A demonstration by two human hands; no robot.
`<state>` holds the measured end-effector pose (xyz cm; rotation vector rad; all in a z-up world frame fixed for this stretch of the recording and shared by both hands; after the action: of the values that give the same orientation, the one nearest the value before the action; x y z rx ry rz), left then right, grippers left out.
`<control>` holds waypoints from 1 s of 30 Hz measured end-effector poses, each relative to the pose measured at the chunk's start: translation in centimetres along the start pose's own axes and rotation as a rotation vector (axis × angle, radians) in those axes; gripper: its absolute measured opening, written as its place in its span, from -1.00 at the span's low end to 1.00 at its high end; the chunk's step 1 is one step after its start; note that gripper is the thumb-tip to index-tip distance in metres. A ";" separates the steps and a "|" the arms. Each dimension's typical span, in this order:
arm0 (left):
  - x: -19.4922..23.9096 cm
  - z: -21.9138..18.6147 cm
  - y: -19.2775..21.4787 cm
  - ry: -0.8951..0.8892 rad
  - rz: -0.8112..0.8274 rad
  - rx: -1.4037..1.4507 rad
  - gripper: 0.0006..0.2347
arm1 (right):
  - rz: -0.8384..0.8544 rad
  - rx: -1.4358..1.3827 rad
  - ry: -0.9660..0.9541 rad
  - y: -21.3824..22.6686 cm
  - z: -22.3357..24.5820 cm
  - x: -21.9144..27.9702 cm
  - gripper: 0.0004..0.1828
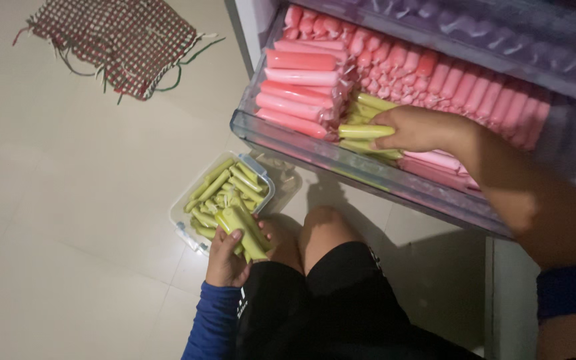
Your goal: The person kneels on the floor and transfers yellow cylindrical food items from a plastic container into a freezer drawer, arranging them neatly among pink items. The person then moves to a table and places the remaining items into a metal pot.
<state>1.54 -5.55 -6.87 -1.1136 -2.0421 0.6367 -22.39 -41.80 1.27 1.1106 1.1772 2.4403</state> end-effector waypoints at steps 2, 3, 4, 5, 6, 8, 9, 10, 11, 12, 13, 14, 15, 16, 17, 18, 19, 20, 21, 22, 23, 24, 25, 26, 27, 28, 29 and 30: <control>-0.1 -0.1 -0.2 0.011 0.003 -0.001 -0.51 | 0.028 -0.038 0.002 0.5 -0.4 0.2 -0.44; -0.2 -0.1 -0.3 0.008 0.004 0.000 -0.51 | 0.041 -0.055 0.003 0.9 -0.6 0.1 -0.45; -0.2 -0.2 -0.4 0.005 0.006 0.002 -0.51 | -0.018 -0.029 0.025 1.3 -0.8 0.0 -0.41; -0.3 -0.2 -0.6 0.003 0.007 0.004 -0.52 | -0.076 -0.002 0.046 1.6 -1.0 -0.2 -0.37; -0.4 -0.2 -0.7 0.003 0.014 0.008 -0.51 | -0.133 0.025 0.068 1.8 -1.2 -0.5 -0.31; -0.4 -0.2 -0.9 0.006 0.021 0.014 -0.51 | -0.120 -0.064 0.077 1.4 -1.6 -1.0 -0.25; -0.5 -0.2 -0.9 0.002 0.018 0.010 -0.51 | -0.114 -0.107 0.084 1.2 -1.7 -1.3 -0.22; -0.6 -0.2 -1.0 -0.003 0.015 0.006 -0.51 | -0.121 -0.036 0.069 1.2 -2.0 -1.4 -0.25; -0.6 -0.1 -1.1 -0.008 0.011 0.002 -0.51 | -0.126 0.037 0.055 1.2 -2.0 -1.6 -0.29; -0.7 0.0 -1.2 -0.008 0.010 0.006 -0.50 | -0.132 0.109 0.042 1.3 -2.1 -1.5 -0.32; -0.7 0.1 -1.3 -0.005 0.009 0.007 -0.50 | -0.118 0.069 0.045 1.4 -2.1 -1.4 -0.32; -0.7 0.2 -1.4 -0.003 0.007 0.009 -0.49 | -0.104 0.029 0.049 1.4 -2.0 -1.2 -0.33; -0.8 0.4 -1.4 0.005 0.003 0.003 -0.49 | -0.091 -0.012 0.051 1.4 -1.8 -0.9 -0.33; -0.8 0.5 -1.5 0.012 -0.002 -0.002 -0.49 | -0.036 -0.096 -0.007 1.2 -1.8 -0.7 -0.34; -0.8 0.6 -1.5 0.020 -0.006 -0.007 -0.49 | 0.018 -0.179 -0.066 1.0 -1.7 -0.5 -0.35; -0.9 0.8 -1.6 0.023 -0.005 -0.001 -0.49 | 0.073 -0.262 -0.124 0.7 -1.6 -0.3 -0.36; -0.9 0.9 -1.6 0.031 -0.003 0.004 -0.49 | 0.031 -0.223 -0.073 0.7 -1.1 -0.2 -0.41; -0.8 1.1 -1.7 0.039 -0.002 0.009 -0.49 | -0.011 -0.184 -0.023 0.7 -0.8 -0.2 -0.45; -0.9 1.2 -1.8 0.047 0.027 0.020 -0.49 | -0.054 -0.143 0.028 0.8 -0.5 -0.2 -0.50; -0.9 1.2 -2.0 0.055 0.055 0.032 -0.49 | -0.063 -0.095 0.035 0.8 -0.6 -0.2 -0.52; -0.9 1.3 -2.2 0.058 0.083 0.045 -0.49 | -0.072 -0.042 0.045 1.0 -0.7 -0.4 -0.55; -1.0 1.3 -2.2 0.049 0.066 0.036 -0.48 | -0.082 0.011 0.055 1.3 -0.9 -0.5 -0.57; -0.9 1.3 -2.3 0.041 0.047 0.027 -0.48 | -0.075 -0.036 0.044 1.3 -1.3 -0.6 -0.57; -0.8 1.2 -2.4 0.032 0.028 0.017 -0.47 | -0.068 -0.083 0.034 1.4 -1.9 -0.7 -0.57; -0.8 1.2 -2.6 0.038 0.029 0.018 -0.47 | -0.062 -0.129 0.022 1.5 -2.5 -0.6 -0.57; -0.8 1.1 -2.9 0.043 0.030 0.019 -0.46 | -0.070 -0.151 0.045 1.5 -2.8 -0.8 -0.56; -0.7 1.0 -3.3 0.049 0.030 0.020 -0.46 | -0.078 -0.173 0.067 1.6 -3.0 -0.9 -0.55; -0.6 0.8 -4.0 0.044 0.065 0.010 -0.45 | -0.086 -0.195 0.089 1.6 -3.1 -0.9 -0.54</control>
<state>-0.88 -8.18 -4.82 -1.1823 -1.9702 0.6483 -23.82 -45.10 0.78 0.8867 0.9640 2.4974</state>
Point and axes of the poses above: each hand's wrist, its own x-axis away from the middle knuckle, its own y-axis out of the back of the hand, z = x × y, the point moved 4 cm from there along -x, towards the middle knuckle
